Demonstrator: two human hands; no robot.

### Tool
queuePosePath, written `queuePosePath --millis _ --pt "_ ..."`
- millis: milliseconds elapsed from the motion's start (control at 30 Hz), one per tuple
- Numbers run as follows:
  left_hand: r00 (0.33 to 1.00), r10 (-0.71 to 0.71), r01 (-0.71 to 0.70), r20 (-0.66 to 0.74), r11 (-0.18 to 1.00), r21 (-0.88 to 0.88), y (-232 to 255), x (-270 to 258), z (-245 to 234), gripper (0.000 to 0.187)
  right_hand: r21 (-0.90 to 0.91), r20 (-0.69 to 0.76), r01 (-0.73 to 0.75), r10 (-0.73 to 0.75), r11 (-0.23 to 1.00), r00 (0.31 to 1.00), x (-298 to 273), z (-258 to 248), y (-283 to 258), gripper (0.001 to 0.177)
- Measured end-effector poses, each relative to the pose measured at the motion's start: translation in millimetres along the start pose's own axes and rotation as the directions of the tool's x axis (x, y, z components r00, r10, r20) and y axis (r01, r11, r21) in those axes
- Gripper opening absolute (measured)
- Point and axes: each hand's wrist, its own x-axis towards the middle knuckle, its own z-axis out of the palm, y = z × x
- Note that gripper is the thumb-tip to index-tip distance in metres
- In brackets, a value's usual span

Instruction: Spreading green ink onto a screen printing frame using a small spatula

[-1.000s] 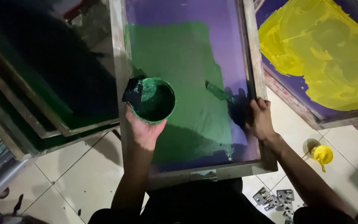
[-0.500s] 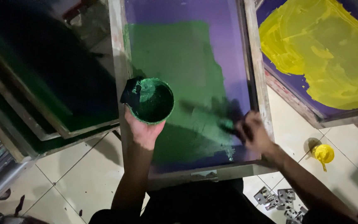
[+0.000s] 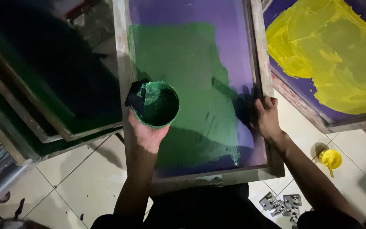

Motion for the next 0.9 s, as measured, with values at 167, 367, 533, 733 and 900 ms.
queuePosePath --millis 167,367,533,733,900 --pt "0.999 0.027 -0.026 0.038 0.999 -0.023 -2.0 0.7 4.4 0.047 -0.061 0.284 -0.235 0.243 0.970 0.928 -6.5 -39.5 -28.7 0.067" --pt "0.997 0.043 -0.044 0.067 0.999 0.011 -0.7 5.5 -7.7 0.051 0.283 0.151 -0.308 0.275 0.908 0.950 -17.2 -13.2 32.7 0.095" --pt "0.999 0.032 -0.032 0.013 0.999 -0.012 0.1 4.0 -10.1 0.054 0.119 0.146 -0.252 0.234 0.960 0.961 28.3 -41.8 22.3 0.092" --pt "0.999 0.038 -0.038 0.017 0.999 -0.020 -3.4 -2.8 3.2 0.049 -0.024 0.086 0.024 -0.022 0.999 0.996 26.9 -33.6 31.7 0.062" --pt "0.999 0.039 -0.039 -0.002 0.999 0.015 -3.7 -1.8 11.2 0.045 -0.060 0.081 0.188 -0.183 0.980 0.980 2.4 -26.0 34.7 0.051"
